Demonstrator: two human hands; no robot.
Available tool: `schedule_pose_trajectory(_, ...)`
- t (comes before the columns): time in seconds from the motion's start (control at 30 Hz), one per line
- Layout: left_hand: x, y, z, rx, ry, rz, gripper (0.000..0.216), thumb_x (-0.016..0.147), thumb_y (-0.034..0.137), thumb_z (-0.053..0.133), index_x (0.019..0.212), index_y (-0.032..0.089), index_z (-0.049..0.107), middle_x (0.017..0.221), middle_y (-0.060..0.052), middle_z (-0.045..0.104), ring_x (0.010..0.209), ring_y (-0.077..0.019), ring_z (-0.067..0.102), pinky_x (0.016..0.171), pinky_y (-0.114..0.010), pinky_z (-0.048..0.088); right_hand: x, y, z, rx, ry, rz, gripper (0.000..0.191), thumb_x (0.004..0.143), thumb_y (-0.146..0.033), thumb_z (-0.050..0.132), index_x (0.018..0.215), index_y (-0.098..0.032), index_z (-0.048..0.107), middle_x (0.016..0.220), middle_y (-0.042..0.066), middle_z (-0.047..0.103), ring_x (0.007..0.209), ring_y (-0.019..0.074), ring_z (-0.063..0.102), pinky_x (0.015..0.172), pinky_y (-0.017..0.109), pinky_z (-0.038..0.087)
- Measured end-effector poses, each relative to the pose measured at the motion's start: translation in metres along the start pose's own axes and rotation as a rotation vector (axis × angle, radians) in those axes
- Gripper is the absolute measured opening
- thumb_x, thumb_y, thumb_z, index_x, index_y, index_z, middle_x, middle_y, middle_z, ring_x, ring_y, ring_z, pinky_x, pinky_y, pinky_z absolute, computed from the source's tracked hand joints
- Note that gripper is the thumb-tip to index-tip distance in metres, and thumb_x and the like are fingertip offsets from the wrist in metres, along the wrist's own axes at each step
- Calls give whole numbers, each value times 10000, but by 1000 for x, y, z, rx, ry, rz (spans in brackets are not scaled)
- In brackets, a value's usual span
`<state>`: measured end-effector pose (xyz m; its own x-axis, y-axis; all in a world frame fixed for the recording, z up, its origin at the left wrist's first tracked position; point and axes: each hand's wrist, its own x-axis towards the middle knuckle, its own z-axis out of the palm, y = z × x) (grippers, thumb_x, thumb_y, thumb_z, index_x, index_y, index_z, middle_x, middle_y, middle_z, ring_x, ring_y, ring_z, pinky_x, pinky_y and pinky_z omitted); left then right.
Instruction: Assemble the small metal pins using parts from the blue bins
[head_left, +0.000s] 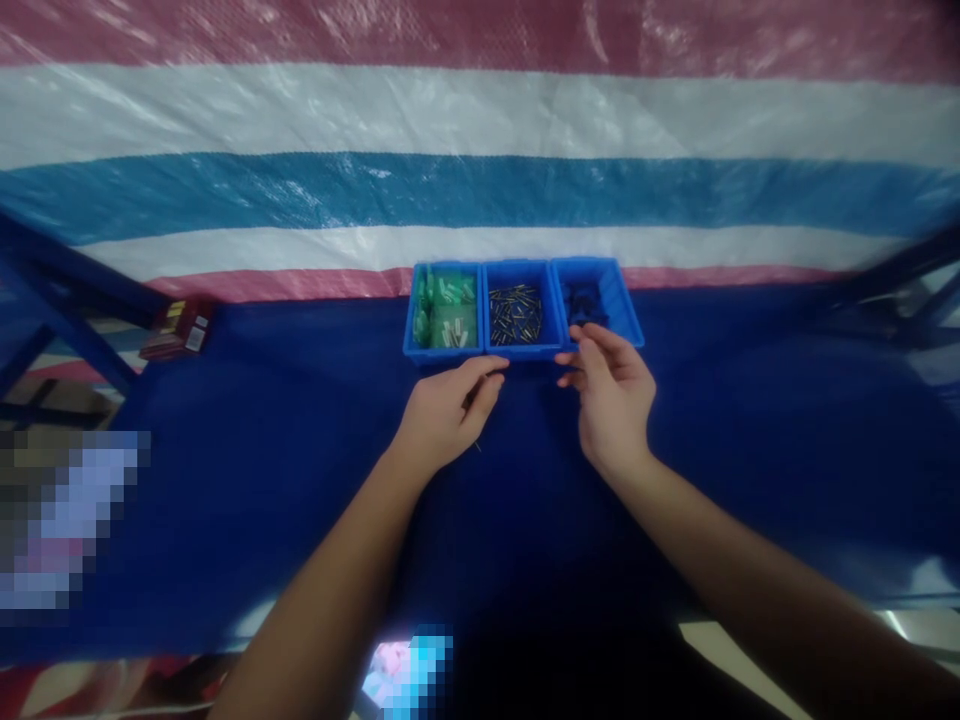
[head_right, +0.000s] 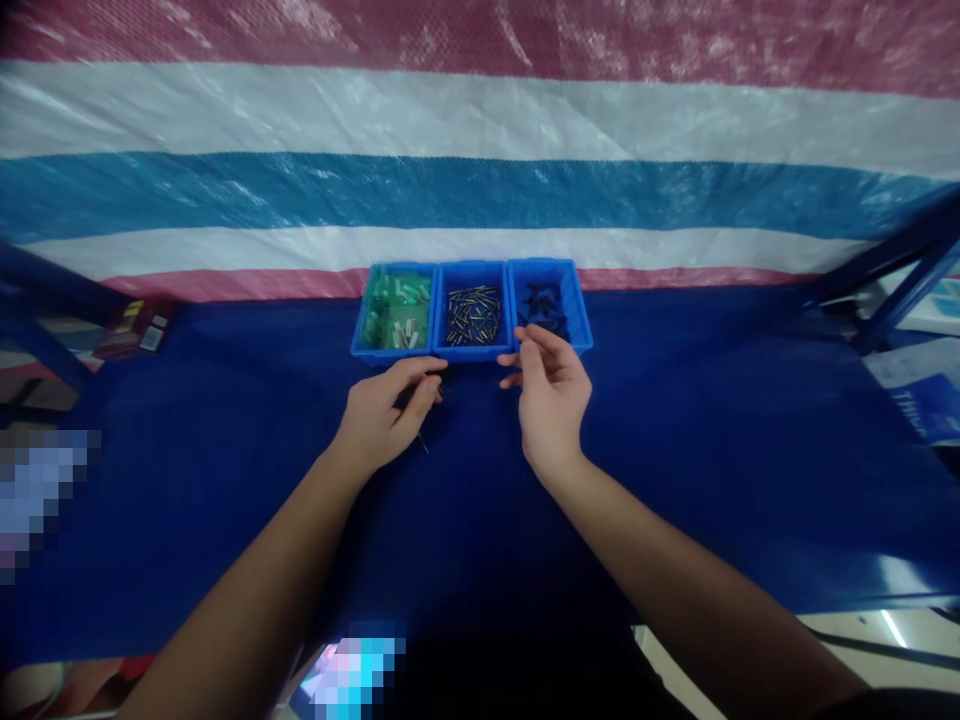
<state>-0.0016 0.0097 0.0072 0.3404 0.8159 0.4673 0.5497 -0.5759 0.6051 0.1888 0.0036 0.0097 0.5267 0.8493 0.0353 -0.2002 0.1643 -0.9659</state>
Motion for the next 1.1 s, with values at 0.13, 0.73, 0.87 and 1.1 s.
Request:
schedule_pose_trajectory(0.13,0,0,0,11,65,14,214,995,258,557,1164,221,683,801,22,760,642,-97,710,671,-199,537,-7,1,-2,-238,-266,-54,93,888,-268,674,934,-196,712,982,50,758,721,144,701,548,259,542)
schedule_pose_trajectory(0.73,1,1,-2,36,175,2,191,993,250,546,1111,203,689,862,7,775,686,-96,722,696,-192,548,-14,4,-5,-804,-881,-509,286,908,-102,582,1134,-209,720,1099,66,773,1005,248,661,924,459,551)
schedule_pose_trajectory(0.87,1,2,-2,52,170,-8,201,998,264,534,1110,206,691,879,1,781,716,-106,732,719,-201,558,-14,5,-6,-817,-898,-539,250,914,-109,585,1090,-217,728,1049,63,763,983,251,644,923,458,542)
schedule_pose_trajectory(1.1,2,2,-1,47,165,9,186,985,231,554,1108,204,691,896,3,782,739,-105,741,723,-188,557,-14,4,-7,-843,-1004,-579,314,947,-110,552,1179,-243,717,1203,76,725,1109,272,613,973,492,510)
